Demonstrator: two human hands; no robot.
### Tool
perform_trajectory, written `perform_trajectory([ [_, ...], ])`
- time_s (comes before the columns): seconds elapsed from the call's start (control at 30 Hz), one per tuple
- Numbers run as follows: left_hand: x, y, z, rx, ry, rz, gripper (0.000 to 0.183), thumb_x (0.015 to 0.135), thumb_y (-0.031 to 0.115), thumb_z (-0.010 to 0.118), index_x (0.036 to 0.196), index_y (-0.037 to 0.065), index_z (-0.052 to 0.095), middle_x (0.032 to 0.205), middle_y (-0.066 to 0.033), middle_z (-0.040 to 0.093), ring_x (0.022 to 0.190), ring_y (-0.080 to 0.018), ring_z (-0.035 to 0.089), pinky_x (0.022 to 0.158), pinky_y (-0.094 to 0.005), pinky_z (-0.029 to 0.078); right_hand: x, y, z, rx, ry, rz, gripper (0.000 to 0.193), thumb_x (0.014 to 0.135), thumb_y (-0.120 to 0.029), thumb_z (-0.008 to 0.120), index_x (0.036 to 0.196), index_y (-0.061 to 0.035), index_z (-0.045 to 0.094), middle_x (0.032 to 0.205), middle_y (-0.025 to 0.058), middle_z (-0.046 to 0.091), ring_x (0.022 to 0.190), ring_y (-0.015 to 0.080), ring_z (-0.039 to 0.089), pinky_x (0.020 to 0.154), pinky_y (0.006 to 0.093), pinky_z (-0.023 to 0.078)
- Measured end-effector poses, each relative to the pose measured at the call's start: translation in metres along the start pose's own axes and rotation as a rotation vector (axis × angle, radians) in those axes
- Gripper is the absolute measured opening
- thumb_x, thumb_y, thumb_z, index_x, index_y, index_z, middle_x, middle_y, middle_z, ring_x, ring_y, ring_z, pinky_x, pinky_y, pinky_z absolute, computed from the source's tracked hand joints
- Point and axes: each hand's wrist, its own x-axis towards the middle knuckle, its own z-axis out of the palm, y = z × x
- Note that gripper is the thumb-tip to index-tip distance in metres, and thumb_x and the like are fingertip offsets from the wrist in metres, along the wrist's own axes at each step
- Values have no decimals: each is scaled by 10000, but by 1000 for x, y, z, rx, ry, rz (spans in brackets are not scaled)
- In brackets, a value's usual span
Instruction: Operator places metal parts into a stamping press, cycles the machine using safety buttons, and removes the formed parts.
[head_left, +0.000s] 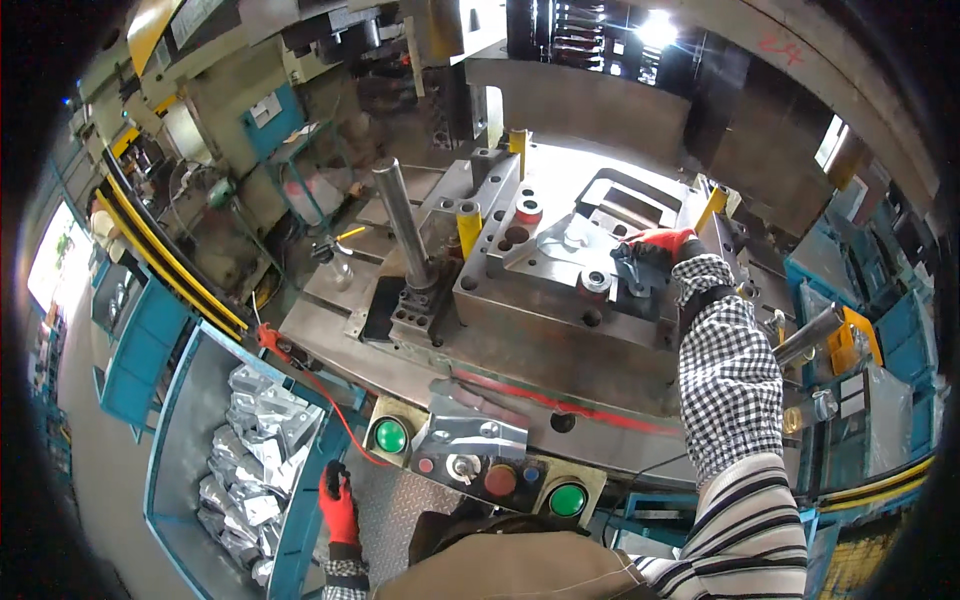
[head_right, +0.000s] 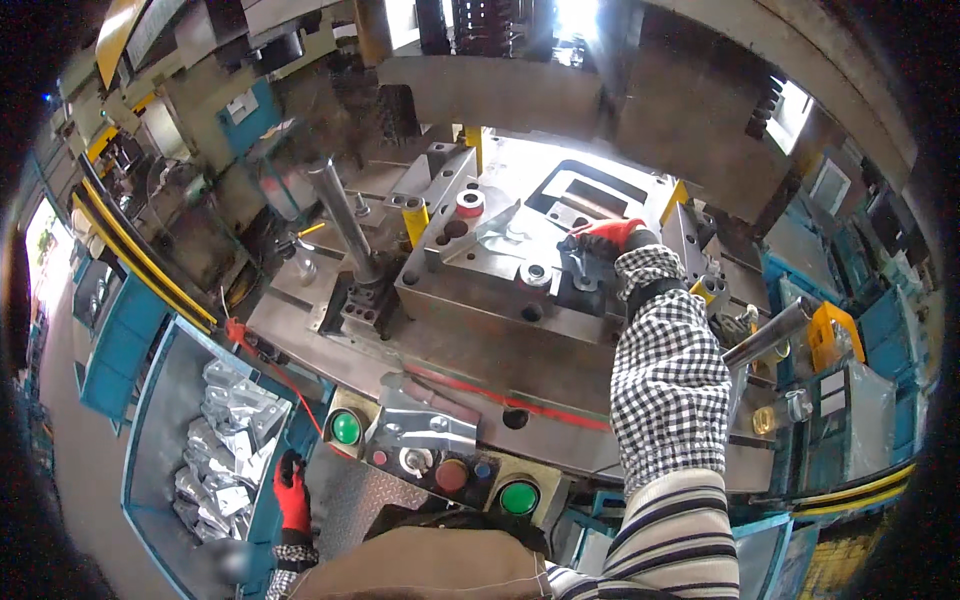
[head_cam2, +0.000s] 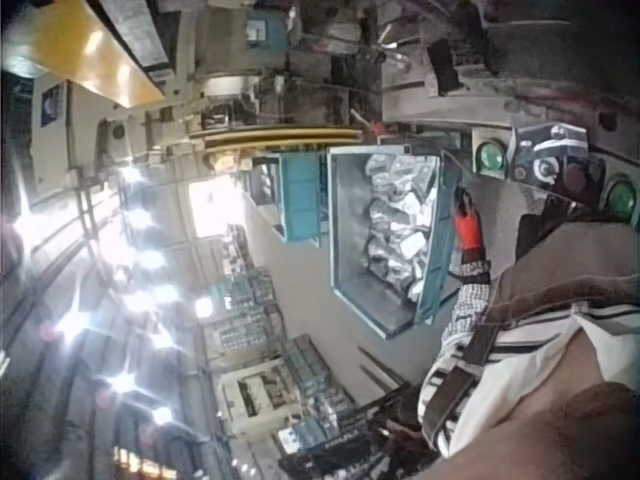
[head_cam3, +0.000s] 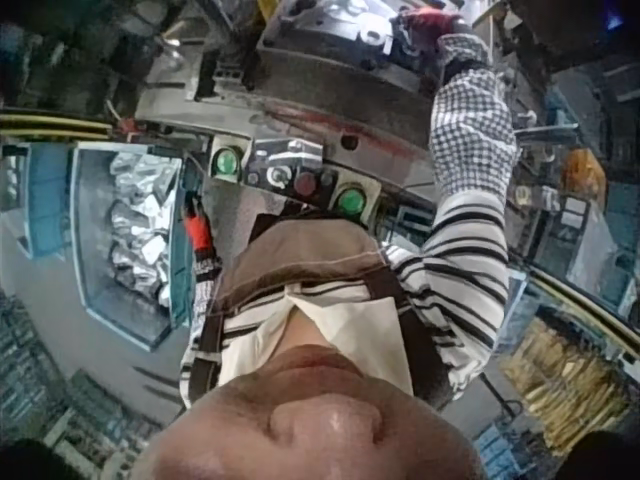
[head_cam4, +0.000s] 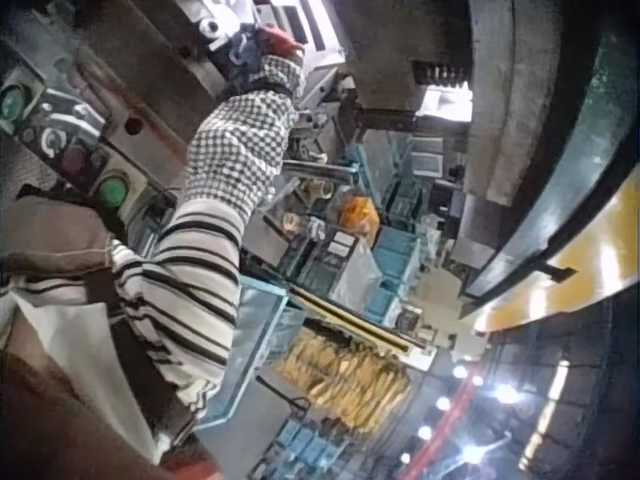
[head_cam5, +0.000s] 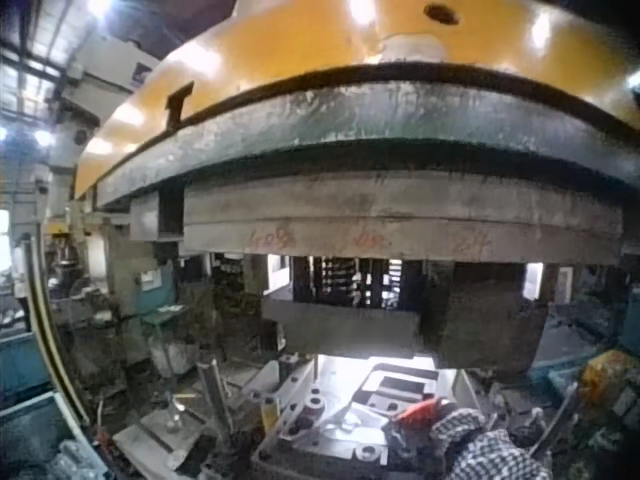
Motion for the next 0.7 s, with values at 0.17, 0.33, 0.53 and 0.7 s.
perform_trajectory([
  [0.17, 29, 0, 16, 299, -114, 47, 600, 936, 45, 688, 1490, -11, 464, 1443, -173, 575, 1288, -271, 587, 1088, -370, 464, -58, -92, 88, -419, 755, -270, 641, 880, -281, 790, 1430, -47, 557, 1114, 109, 703, 980, 149, 646, 890, 322, 531],
  [0.33, 81, -24, 19, 727, -160, 276, 789, 859, 188, 792, 1530, 13, 416, 1457, -225, 523, 1342, -328, 524, 1078, -409, 462, -217, -116, 220, -99, -18, -362, 591, 884, -304, 743, 1385, -35, 583, 1305, 173, 659, 1157, 273, 642, 998, 413, 498],
  [0.53, 122, -40, 49, 371, -410, -383, 904, 803, 165, 870, 1543, 16, 375, 1288, -152, 643, 1173, -260, 627, 943, -372, 536, -279, 88, 439, -283, -66, 129, 743, 908, -600, 679, 1362, -22, 576, 1352, 198, 635, 1255, 337, 594, 1091, 478, 436],
  [0.7, 127, -75, 52, 140, -526, -349, 987, 740, 98, 916, 1534, -8, 341, 1285, -166, 643, 1136, -241, 648, 879, -352, 575, -235, 138, 559, 529, 541, 85, 786, 863, -291, 836, 1472, -9, 426, 1428, 161, 570, 1339, 273, 532, 1131, 425, 421],
])
